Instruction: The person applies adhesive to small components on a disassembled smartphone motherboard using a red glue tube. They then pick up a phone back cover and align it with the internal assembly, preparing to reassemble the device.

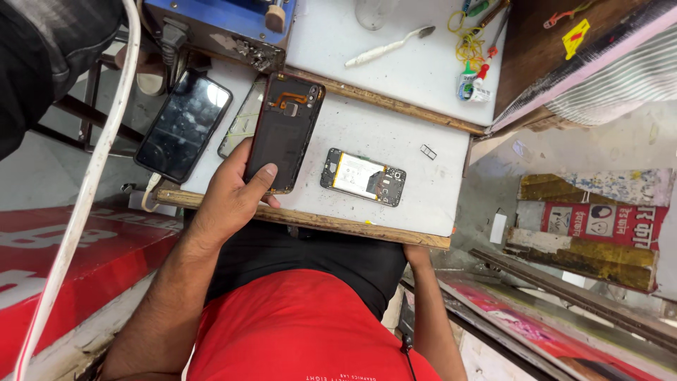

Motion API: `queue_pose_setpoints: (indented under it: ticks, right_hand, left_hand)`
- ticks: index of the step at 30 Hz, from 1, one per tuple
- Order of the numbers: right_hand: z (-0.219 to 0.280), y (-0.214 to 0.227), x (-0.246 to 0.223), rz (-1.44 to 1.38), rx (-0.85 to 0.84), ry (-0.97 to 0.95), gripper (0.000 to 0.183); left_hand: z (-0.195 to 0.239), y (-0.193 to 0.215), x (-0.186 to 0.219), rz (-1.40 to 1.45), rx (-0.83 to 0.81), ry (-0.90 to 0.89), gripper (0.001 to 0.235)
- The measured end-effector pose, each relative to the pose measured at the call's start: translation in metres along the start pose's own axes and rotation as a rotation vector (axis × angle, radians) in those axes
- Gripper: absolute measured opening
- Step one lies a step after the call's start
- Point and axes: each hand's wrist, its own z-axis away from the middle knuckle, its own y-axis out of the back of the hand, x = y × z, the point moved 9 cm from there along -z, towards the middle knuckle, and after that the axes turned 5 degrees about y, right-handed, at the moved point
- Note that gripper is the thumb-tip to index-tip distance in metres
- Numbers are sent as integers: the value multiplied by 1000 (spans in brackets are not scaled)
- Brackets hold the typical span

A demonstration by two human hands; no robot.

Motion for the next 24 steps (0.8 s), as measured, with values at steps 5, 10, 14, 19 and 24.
queue_pose_setpoints:
  ticks: [5, 10, 14, 19, 24]
  right_hand:
    - [59, 46, 74, 100, -36, -210, 71]
    - [80, 78, 67, 179, -1, -114, 65]
    - [114, 112, -46, 66, 351, 370, 25]
    - [175, 60, -196, 119, 480, 985, 23]
    - [137, -92, -248, 325, -114, 1102, 41]
  left_hand:
    - [-10, -13, 1, -39, -75, 43, 42]
    - [-22, -18, 13, -424, -27, 44, 35]
    - [-34, -44, 51, -693, -55, -310, 34]
    - [-66, -87, 53, -909, -244, -303, 37]
    - [-90, -123, 48, -970, -379, -307, 39]
